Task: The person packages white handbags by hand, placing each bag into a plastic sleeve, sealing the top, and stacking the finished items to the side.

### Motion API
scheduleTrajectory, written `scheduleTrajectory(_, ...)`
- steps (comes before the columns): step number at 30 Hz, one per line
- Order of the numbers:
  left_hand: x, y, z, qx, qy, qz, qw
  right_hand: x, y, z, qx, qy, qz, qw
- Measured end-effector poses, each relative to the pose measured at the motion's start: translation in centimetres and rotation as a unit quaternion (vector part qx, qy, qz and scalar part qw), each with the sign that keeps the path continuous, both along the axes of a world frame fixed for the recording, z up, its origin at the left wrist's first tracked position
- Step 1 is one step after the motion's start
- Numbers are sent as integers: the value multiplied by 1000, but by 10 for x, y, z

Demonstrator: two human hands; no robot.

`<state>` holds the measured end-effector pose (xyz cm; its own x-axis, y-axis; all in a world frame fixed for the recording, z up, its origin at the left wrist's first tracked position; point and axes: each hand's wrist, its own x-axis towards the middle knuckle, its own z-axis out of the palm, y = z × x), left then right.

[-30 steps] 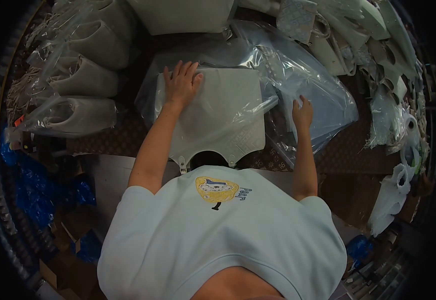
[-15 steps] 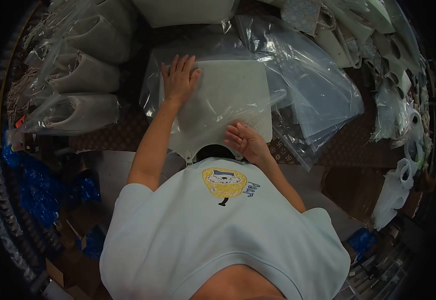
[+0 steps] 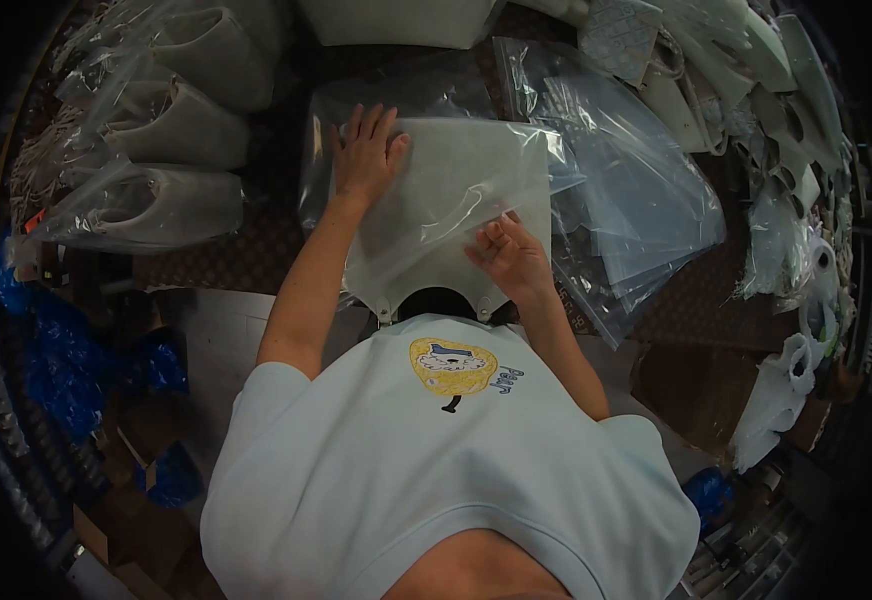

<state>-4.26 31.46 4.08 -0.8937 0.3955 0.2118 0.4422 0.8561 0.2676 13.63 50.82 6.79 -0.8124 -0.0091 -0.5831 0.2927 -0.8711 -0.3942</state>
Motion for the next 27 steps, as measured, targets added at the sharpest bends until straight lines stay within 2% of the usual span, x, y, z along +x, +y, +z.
scheduleTrajectory(2,1,1,-3,2,-1,2,1000,-6,3,5,8,28,15,999)
scheduleTrajectory(4,-1,-1,-2,-1,1,7,1000,-12,3,17,139,102,24,985)
scheduleTrajectory(5,0,-1,-1,2,4,3,1000,-12,-1,19,138,102,26,985)
scheduleTrajectory(7,0,1,-1,7,8,-1,1000,-12,-6,22,58,43,38,997)
scheduleTrajectory(11,1,-1,-3,4,8,3,1000,1,-13,10,68,54,105,991)
scheduleTrajectory(13,-1,0,-1,6,9,-2,1000,5,-17,15,154,-9,152,976)
scheduleTrajectory(17,-1,2,-3,-1,8,3,1000,8,-18,8,133,-37,166,977)
scheduleTrajectory(20,0,0,-2,-5,5,4,1000,2,-20,7,140,5,125,982)
scheduleTrajectory(22,-1,1,-3,-3,1,3,1000,1,-21,6,226,15,113,967)
scheduleTrajectory(25,3,1,-1,1,48,6,999,-5,-27,9,257,48,52,964)
scheduleTrajectory(27,16,1,16,97,145,-93,980,-8,-27,15,264,52,31,963)
